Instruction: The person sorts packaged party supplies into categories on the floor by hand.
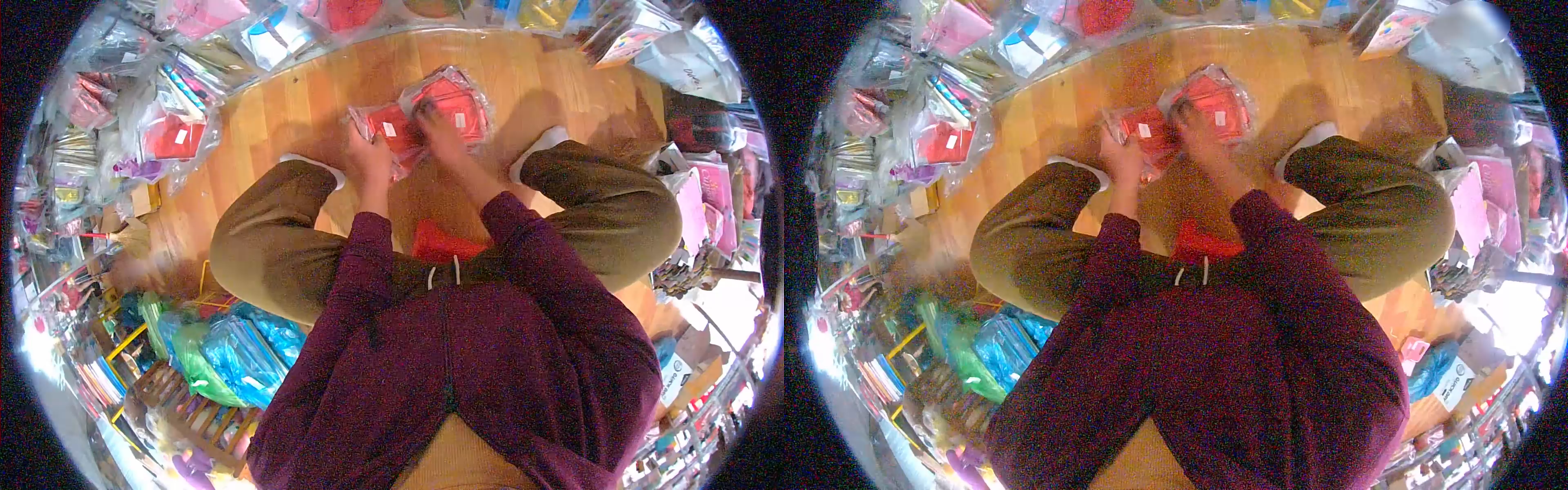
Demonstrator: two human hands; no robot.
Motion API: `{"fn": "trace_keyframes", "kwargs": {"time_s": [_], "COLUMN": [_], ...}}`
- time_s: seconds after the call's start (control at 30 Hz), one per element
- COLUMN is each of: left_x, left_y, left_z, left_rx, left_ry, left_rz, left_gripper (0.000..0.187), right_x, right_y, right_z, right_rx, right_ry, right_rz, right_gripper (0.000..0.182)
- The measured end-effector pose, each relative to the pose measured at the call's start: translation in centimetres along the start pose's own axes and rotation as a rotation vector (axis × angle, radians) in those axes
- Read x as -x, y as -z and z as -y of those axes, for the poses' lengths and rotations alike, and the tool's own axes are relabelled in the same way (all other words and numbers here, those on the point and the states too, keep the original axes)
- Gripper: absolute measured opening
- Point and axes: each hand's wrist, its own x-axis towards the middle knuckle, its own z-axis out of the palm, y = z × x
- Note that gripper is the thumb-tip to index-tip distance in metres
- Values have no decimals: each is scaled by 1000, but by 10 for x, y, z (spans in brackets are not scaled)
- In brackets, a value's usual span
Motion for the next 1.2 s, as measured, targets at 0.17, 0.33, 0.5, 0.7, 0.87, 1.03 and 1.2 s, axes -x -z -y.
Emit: {"fn": "trace_keyframes", "kwargs": {"time_s": [0.17, 0.33, 0.5, 0.7, 0.87, 1.03, 1.2], "left_x": [1, -5, -8, -14, -7, -19, -29], "left_y": [0, -5, -8, -5, 9, 6, 9], "left_z": [8, 23, 34, 43, 18, -1, -47], "left_rx": [85, 46, 98, 122, 107, 125, -6], "left_ry": [-73, -29, -22, 45, 25, -252, -449], "left_rz": [-88, -28, -69, 22, 75, 288, 378], "left_gripper": [49, 48, 48, 48, 52, 46, 43], "right_x": [50, 59, 47, 36, 35, 54, 48], "right_y": [-52, 15, 44, 36, 38, -21, -15], "right_z": [-53, -107, -93, -75, -81, -139, -133], "right_rx": [249, 342, -544, -1, -45, -42, -681], "right_ry": [-76, -791, -1197, -949, -984, -871, -936], "right_rz": [276, 286, -365, 78, 136, 272, 77], "right_gripper": [35, 29, 34, 49, 48, 44, 33]}}
